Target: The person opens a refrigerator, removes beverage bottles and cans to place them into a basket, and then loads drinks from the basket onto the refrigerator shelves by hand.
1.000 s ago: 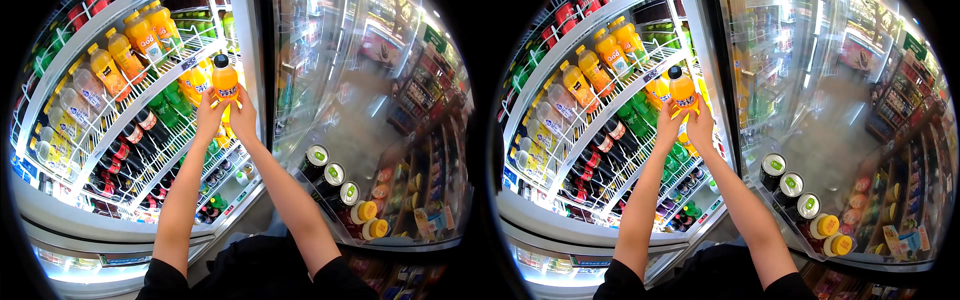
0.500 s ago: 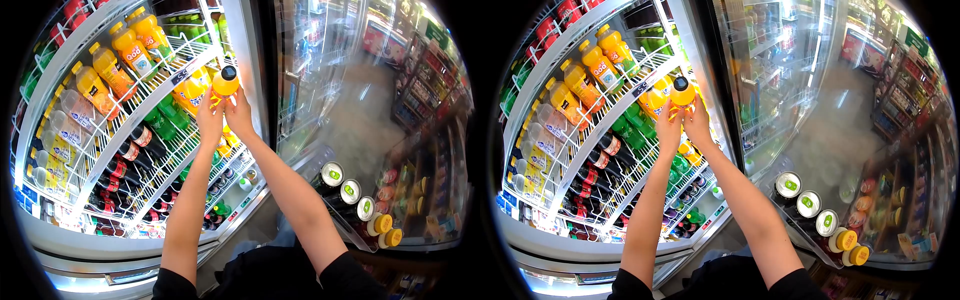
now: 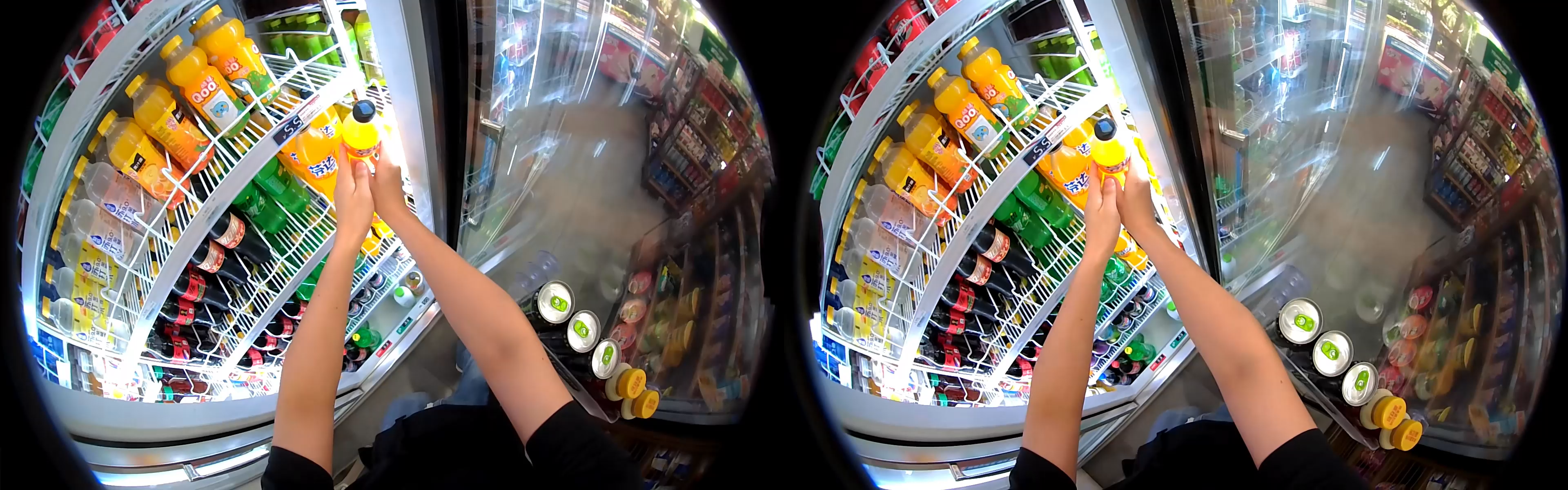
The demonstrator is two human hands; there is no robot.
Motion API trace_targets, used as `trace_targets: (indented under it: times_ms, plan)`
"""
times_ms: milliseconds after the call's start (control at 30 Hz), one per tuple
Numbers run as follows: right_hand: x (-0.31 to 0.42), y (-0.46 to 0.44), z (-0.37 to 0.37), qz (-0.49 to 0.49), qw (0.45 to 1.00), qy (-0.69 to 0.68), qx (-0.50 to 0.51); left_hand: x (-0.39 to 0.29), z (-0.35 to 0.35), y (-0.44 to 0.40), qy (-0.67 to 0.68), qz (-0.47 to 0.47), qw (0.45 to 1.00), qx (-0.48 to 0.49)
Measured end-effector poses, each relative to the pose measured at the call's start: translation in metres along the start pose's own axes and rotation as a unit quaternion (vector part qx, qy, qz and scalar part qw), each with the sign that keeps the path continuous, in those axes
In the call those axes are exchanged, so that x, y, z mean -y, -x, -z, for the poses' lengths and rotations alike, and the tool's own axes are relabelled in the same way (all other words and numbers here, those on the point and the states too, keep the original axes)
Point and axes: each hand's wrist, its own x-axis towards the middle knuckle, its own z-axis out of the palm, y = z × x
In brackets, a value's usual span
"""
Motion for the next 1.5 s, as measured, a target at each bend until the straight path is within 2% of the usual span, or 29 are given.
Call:
trace_targets:
  times_ms: [67, 167, 233, 267, 400, 500, 533, 600, 700, 733, 800, 933, 1000, 1033, 1100, 1167, 1200, 1367, 1433, 1500]
  plan:
    - [-0.001, -0.001, -0.003, 0.016, 1.0, 0.018, -0.003, -0.001, 0.0, -0.005, -0.017, 0.012, 1.0, -0.002]
    - [-0.007, 0.002, -0.005, -0.018, 0.999, 0.041, 0.028, -0.004, 0.001, -0.012, 0.09, 0.122, 0.986, 0.063]
    - [-0.014, 0.001, -0.008, -0.096, 0.989, 0.078, 0.078, 0.005, -0.002, -0.017, 0.143, 0.13, 0.979, 0.063]
    - [-0.028, 0.003, -0.014, -0.096, 0.989, 0.079, 0.08, 0.012, -0.003, -0.019, 0.16, 0.126, 0.977, 0.059]
    - [-0.085, 0.004, -0.038, -0.04, 0.967, 0.232, 0.099, 0.024, -0.008, -0.025, 0.214, 0.125, 0.967, 0.052]
    - [-0.083, -0.004, -0.038, -0.094, 0.972, 0.199, 0.082, 0.024, -0.009, -0.028, 0.221, 0.183, 0.958, 0.033]
    - [-0.08, -0.013, -0.04, -0.131, 0.989, 0.044, 0.048, 0.028, -0.009, -0.031, 0.219, 0.182, 0.958, 0.03]
    - [-0.08, -0.019, -0.043, -0.164, 0.98, -0.114, 0.011, 0.038, -0.012, -0.035, 0.182, 0.166, 0.968, 0.039]
    - [-0.094, -0.016, -0.047, -0.162, 0.984, -0.074, 0.031, 0.033, -0.012, -0.03, 0.21, 0.203, 0.956, 0.036]
    - [-0.099, -0.015, -0.051, -0.078, 0.997, 0.01, 0.008, 0.03, -0.013, -0.029, 0.21, 0.204, 0.956, 0.034]
    - [-0.113, -0.011, -0.055, 0.008, 0.996, 0.093, -0.013, 0.028, -0.013, -0.027, 0.171, 0.201, 0.964, 0.042]
    - [-0.122, -0.001, -0.049, -0.091, 0.984, -0.153, -0.015, 0.042, -0.022, -0.022, 0.086, 0.153, 0.984, 0.035]
    - [-0.076, 0.003, -0.019, -0.239, 0.947, -0.215, 0.024, 0.038, -0.019, -0.015, 0.125, 0.167, 0.977, 0.048]
    - [-0.051, 0.004, -0.006, -0.238, 0.947, -0.215, 0.026, 0.035, -0.017, -0.009, 0.164, 0.183, 0.967, 0.063]
    - [-0.023, 0.012, 0.008, -0.207, 0.972, 0.024, 0.114, 0.037, -0.017, 0.001, 0.159, 0.195, 0.966, 0.06]
    - [-0.01, 0.024, 0.009, -0.176, 0.979, 0.051, 0.088, 0.035, -0.015, 0.015, 0.125, 0.15, 0.978, 0.08]
    - [-0.004, 0.031, 0.01, -0.147, 0.984, 0.078, 0.061, -0.003, -0.006, 0.029, 0.152, 0.199, 0.964, 0.092]
    - [0.021, 0.099, 0.015, -0.053, 0.993, 0.104, 0.019, -0.004, 0.017, 0.088, 0.148, 0.187, 0.967, 0.092]
    - [0.042, 0.13, 0.02, -0.13, 0.987, 0.058, 0.074, -0.002, 0.031, 0.121, 0.199, 0.193, 0.958, 0.069]
    - [0.068, 0.163, 0.02, -0.164, 0.982, 0.021, 0.09, -0.003, 0.05, 0.159, 0.247, 0.203, 0.946, 0.046]
